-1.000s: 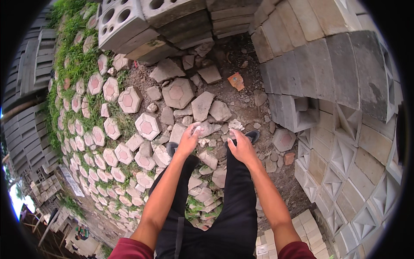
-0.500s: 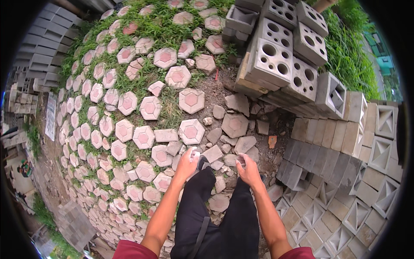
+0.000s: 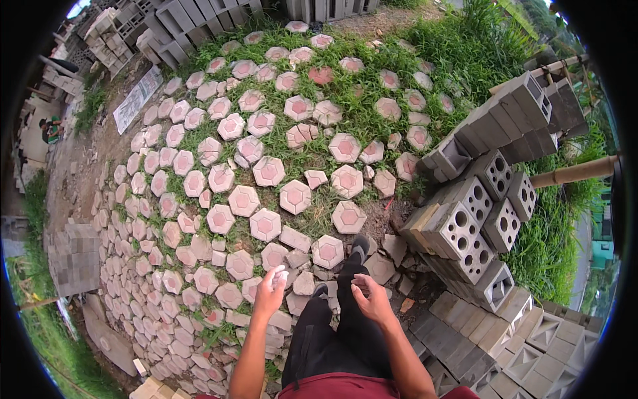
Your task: The person picks up individual concrete ventilation blocks from a pile on the ground and places them into a vertical stack against a wall. They use both hands to lift and orient each block before setting it down.
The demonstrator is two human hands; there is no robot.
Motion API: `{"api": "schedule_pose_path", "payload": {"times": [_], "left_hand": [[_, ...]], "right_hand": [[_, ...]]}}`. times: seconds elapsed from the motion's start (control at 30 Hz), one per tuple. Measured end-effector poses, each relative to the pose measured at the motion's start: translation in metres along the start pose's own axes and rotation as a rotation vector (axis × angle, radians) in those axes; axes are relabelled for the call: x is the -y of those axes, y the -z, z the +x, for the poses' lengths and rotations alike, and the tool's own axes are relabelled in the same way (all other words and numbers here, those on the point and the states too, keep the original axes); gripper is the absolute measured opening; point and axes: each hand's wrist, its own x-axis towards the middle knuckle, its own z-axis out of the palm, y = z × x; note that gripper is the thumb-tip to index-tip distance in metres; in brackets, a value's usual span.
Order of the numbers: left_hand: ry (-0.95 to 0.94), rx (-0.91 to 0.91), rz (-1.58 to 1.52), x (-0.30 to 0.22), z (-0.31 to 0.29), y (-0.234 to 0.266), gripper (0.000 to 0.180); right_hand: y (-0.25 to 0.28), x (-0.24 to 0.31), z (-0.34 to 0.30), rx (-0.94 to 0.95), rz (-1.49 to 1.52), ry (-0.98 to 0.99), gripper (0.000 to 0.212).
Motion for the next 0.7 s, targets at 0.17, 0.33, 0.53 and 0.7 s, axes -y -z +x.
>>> {"api": "schedule_pose_path", "payload": {"times": [0.17, 0.33, 0.53, 0.7], "left_hand": [[0.032, -0.13, -0.06, -0.048, 0.014, -0.006, 0.033], [0.127, -0.234, -0.099, -0.097, 0.068, -0.017, 0.031], [0.034, -0.396, -0.283, -0.178, 0.128, 0.006, 0.032], [0.035, -0.537, -0.359, -0.179, 0.152, 0.059, 0.033]], "right_hand": [[0.026, 0.039, 0.075, 0.16, -0.086, 0.065, 0.032], [0.05, 0.123, 0.162, 0.334, -0.191, 0.178, 0.031], [0.054, 0.204, 0.26, 0.39, -0.311, 0.329, 0.028], [0.005, 0.273, 0.32, 0.561, -0.446, 0.372, 0.029]]}}
